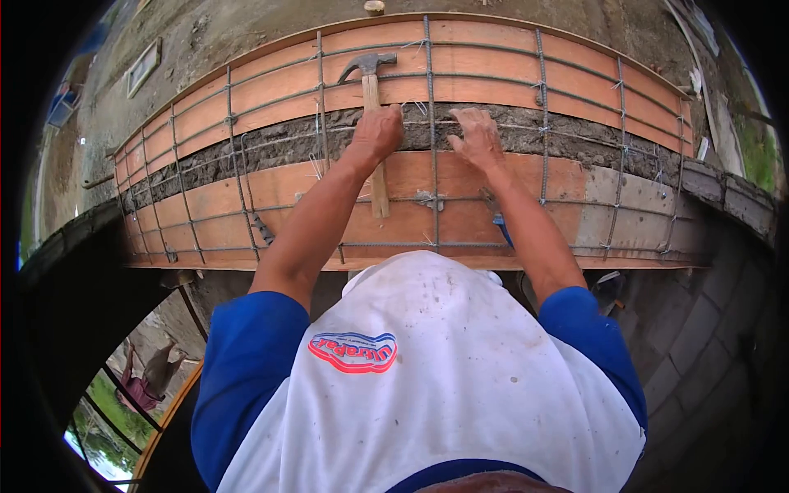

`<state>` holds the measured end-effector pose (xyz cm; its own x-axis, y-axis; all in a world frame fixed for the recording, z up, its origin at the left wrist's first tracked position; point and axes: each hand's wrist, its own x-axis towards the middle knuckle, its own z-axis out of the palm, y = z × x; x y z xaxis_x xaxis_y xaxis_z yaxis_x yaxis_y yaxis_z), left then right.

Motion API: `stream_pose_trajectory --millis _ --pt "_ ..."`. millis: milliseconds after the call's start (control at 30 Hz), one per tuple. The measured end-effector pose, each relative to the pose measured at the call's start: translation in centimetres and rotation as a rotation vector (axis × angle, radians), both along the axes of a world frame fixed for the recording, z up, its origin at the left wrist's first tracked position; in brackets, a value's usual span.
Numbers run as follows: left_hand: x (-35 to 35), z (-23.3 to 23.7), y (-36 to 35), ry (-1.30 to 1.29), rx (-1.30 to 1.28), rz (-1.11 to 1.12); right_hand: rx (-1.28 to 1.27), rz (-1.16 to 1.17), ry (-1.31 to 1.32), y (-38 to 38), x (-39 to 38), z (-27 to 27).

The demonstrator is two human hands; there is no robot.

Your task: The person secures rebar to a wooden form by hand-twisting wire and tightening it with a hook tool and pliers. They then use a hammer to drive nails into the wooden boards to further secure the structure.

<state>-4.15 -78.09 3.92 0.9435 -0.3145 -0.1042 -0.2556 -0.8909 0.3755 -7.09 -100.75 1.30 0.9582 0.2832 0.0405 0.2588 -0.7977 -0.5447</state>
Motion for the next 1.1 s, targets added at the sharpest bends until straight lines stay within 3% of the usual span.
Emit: stream_pose_trajectory --millis 167,267,400,500,600,633,700,733,767,833,933,1000,1033,1067,1100 --pt "0.3 -1.1 -2.4 0.095 -0.057 -0.150 0.017 0.181 0.184 -0.6 2.9 -0.3" --pt "4.1 -1.3 -2.8 0.275 -0.030 -0.206 0.062 0.269 0.177 -1.0 3.6 -1.3" --pt "11.2 -1.0 -3.4 0.647 0.175 -0.493 0.146 0.382 0.200 -1.1 4.8 -2.4" --pt "13.0 -1.1 -4.1 0.679 0.324 -0.650 0.211 0.383 0.215 -1.3 5.9 -3.4" --pt "11.9 -1.4 -4.0 0.622 0.283 -0.580 0.307 0.271 0.269 -1.0 6.1 -3.2" --pt "11.0 -1.8 -3.1 0.539 0.157 -0.551 0.312 0.222 0.329 -0.9 6.3 -2.7" --pt "7.7 -0.5 -2.7 0.546 0.130 -0.363 0.455 0.087 0.348 0.0 6.2 -2.9" --pt "5.1 -0.8 -2.7 0.376 0.000 -0.309 0.409 0.074 0.387 0.3 6.3 -3.0" --pt "2.6 0.1 -4.0 0.289 -0.036 -0.103 0.359 0.058 0.421 0.5 6.7 -2.7" --pt "-1.3 0.0 -6.9 0.362 -0.017 0.010 0.223 0.017 0.465 1.2 7.3 -1.5" --pt "-3.8 -0.4 -7.6 0.310 -0.199 0.123 0.007 0.031 0.668 1.9 8.7 0.9" --pt "-3.8 1.7 -5.3 0.374 -0.223 0.078 -0.002 -0.025 0.436 1.7 7.6 0.7" --pt "-4.2 3.5 -2.8 0.301 -0.281 0.160 0.016 -0.058 0.311 1.4 6.3 0.1" --pt "-5.3 5.0 0.5 0.229 -0.335 0.252 0.105 -0.132 0.372 1.0 5.0 1.1" --pt "-6.4 4.3 5.5 0.060 -0.212 0.296 0.196 -0.201 0.428 0.9 4.3 2.0"
